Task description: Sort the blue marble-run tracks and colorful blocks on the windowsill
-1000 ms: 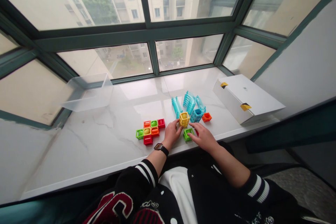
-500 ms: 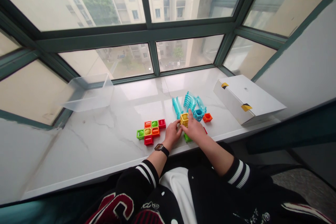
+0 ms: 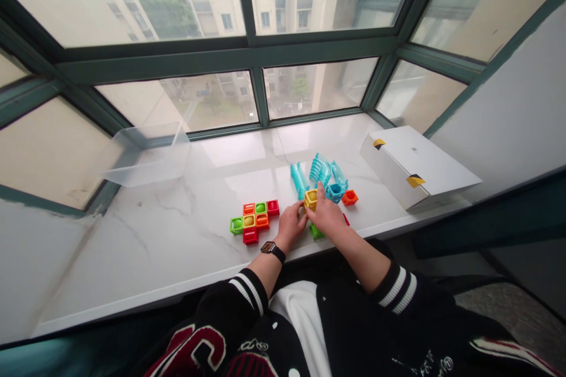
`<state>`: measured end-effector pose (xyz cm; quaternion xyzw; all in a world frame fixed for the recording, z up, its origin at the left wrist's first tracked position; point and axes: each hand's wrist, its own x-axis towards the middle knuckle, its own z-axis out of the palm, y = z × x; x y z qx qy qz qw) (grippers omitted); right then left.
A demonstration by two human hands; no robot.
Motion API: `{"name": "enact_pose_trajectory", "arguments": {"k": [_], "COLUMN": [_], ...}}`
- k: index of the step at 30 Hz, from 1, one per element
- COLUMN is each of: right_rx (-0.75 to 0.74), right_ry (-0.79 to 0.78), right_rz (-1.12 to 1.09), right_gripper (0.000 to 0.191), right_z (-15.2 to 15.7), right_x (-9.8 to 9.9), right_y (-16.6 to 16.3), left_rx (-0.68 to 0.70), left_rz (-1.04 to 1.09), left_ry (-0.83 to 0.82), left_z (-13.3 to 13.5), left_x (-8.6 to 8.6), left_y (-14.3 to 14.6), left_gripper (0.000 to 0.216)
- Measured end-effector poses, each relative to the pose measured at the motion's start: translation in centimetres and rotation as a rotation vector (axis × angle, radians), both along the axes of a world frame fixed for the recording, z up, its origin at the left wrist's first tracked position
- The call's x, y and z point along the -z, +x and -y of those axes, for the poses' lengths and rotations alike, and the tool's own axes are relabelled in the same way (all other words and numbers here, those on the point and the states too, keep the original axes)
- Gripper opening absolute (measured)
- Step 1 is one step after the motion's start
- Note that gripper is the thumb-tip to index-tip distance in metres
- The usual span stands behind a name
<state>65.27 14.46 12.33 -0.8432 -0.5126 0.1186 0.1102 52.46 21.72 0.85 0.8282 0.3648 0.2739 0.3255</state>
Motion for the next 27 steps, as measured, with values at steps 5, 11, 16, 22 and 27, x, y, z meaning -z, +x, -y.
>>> {"name": "enact_pose_trajectory", "arguments": {"k": [5, 11, 16, 22, 27], "right_rx": [0.01, 0.008, -0.034, -0.101, -0.285], "right_ry": [0.01, 0.014, 0.135, 0.38, 0.377], "right_rz": [0.003, -0.038, -0.151, -0.398, -0.332], "right_gripper": [0.095, 0.102, 0.106, 0.086, 0.052], "right_z": [0.0, 0.1, 2.2, 6.1, 7.0], "right_x": [0.0, -0.2, 0.2, 1.3, 1.3], "right_y": [-0.1, 0.2, 1.1, 2.6, 3.2], "left_rx": [0.006, 0.004, 0.01, 0.01, 0.01], "left_rz": [0.003, -0.003, -0.007, -0.016, -0.007], "left_ry": [-0.003, -0.007, -0.013, -0.022, -0.024], "left_z": [0.0, 0.0, 0.0, 0.0, 0.0], "left_x": [0.0, -0.1, -0.1, -0.1, -0.1], "left_y": [0.0, 0.0, 0.0, 0.0, -0.1], "left_gripper": [0.044, 0.045, 0.045, 0.049, 0.048]}}
